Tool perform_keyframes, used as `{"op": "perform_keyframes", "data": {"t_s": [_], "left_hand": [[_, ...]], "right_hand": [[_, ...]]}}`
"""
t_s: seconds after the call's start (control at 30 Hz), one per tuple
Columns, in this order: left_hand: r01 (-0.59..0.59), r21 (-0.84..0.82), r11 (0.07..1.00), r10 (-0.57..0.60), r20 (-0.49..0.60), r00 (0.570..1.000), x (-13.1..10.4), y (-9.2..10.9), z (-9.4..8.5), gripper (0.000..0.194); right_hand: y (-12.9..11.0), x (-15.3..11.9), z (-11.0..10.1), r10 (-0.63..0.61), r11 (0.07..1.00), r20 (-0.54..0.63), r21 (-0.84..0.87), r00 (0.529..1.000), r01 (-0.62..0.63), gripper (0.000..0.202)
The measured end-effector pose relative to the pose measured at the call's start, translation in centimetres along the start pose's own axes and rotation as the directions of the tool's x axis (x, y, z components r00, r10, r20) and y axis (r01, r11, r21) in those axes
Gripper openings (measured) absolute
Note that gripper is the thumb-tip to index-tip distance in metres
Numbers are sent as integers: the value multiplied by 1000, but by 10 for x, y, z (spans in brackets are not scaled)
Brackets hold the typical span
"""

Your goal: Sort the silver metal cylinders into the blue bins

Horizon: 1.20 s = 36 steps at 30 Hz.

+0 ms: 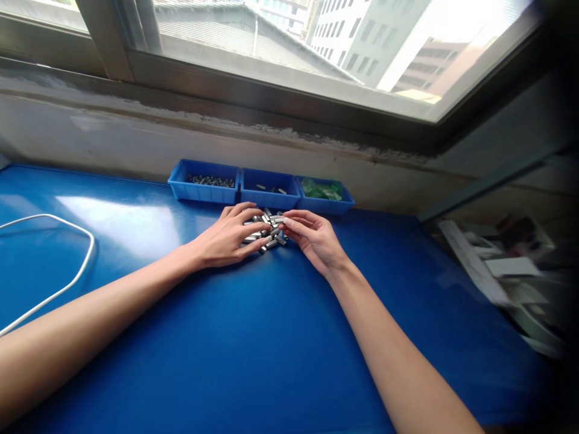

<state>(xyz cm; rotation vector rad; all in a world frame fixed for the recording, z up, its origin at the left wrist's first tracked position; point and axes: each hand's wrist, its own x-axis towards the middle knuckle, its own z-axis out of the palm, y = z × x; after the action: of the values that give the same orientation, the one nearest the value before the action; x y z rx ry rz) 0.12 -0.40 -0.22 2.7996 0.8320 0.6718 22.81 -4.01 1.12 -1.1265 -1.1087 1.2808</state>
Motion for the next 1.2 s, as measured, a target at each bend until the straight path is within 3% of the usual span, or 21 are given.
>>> {"op": "perform_keyframes", "data": {"t_s": [0.13, 0.27, 0.43, 0.6, 0.7, 0.9, 1.2], "left_hand": [[3, -12, 1000, -3, 3, 1000, 0, -1, 0, 46], [21, -37, 999, -22, -19, 1000, -1, -2, 1, 48], [4, -108, 994, -13, -77, 997, -1, -4, 2, 48], [-13, -235, 972, -28, -169, 985, -1, -8, 5, 55], [-57, -292, 955, -5, -208, 978, 0, -7, 2, 58], [-166, -332, 928, 103, -200, 974, -3, -6, -2, 65], [-192, -321, 927, 118, -237, 964, -1, -6, -3, 62]], "right_hand": [[-7, 19, 3, -111, 994, -111, -25, 988, 109, 37], [-14, 45, 6, -279, 954, -173, -158, 944, 253, 35], [-8, 45, 11, -492, 817, -90, -393, 866, 423, 29], [9, 26, 13, -643, 504, 145, -659, 752, 558, 35], [15, 23, 16, -660, 410, 238, -680, 713, 607, 35], [20, 22, 21, -671, 415, 228, -672, 705, 613, 17], [22, 22, 20, -661, 517, 156, -614, 734, 596, 15]]}}
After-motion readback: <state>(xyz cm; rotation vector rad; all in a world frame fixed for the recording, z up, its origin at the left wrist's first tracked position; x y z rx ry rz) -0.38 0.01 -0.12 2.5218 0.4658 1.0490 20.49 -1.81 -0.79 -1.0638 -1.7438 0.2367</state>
